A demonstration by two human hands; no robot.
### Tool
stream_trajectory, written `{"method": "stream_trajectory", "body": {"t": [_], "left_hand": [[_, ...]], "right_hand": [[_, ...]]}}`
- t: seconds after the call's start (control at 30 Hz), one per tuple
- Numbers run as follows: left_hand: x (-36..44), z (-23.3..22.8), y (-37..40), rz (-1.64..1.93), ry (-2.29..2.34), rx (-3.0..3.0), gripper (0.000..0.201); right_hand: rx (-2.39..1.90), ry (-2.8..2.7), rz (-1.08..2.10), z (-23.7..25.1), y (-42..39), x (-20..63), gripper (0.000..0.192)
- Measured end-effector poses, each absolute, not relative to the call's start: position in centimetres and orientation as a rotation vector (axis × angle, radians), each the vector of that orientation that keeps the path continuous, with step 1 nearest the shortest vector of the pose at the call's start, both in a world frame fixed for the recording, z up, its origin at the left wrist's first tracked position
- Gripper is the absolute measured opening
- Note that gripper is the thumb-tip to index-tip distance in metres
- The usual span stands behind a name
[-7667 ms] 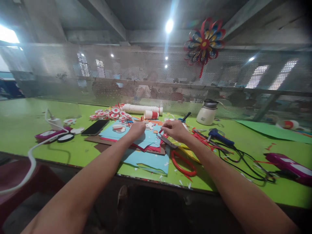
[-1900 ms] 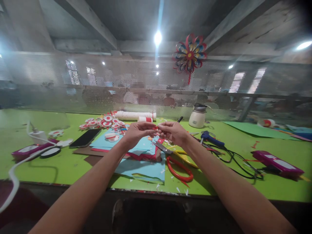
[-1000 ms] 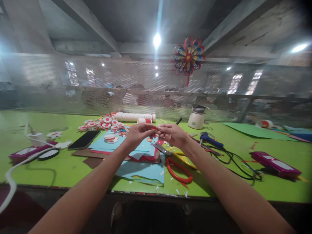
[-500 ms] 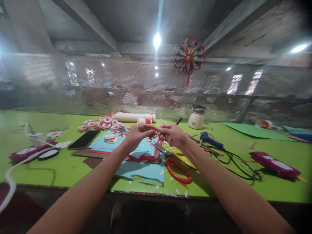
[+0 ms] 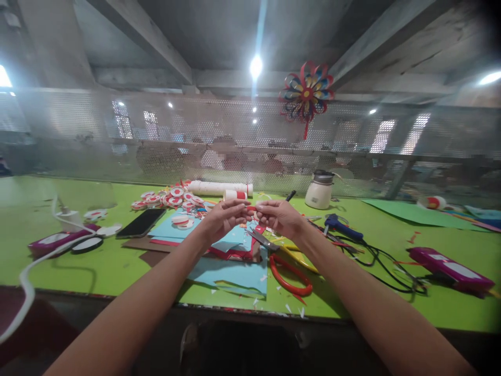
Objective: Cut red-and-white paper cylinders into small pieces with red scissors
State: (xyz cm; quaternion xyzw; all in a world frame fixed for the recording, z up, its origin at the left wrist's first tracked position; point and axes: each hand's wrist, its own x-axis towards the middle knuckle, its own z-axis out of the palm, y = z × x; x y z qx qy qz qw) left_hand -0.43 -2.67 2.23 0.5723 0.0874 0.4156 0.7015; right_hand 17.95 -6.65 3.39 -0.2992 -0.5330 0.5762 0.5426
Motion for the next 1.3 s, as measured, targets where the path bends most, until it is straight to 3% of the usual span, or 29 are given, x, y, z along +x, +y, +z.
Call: {"method": "stream_trajectory", "body": {"t": [0.23,0.63,1.3], "left_hand": [[0.0,1.9,-3.0,0.923,0.155,1.286,0.017],[-0.4,1.7,-3.1,0.716,0.043,1.337,0.024],[-1.0,2.4,-3.2,0.687,0.06,1.366,0.023]], "right_hand": [[-0.682,-1.338,1.427,3.7,-7.2,17.8,0.012],[-0.661,-1.548,1.481,4.1,-7.9,18.1,0.013],[-0.686,-1.549,1.418,4.1,-7.8,18.1,0.012]]}}
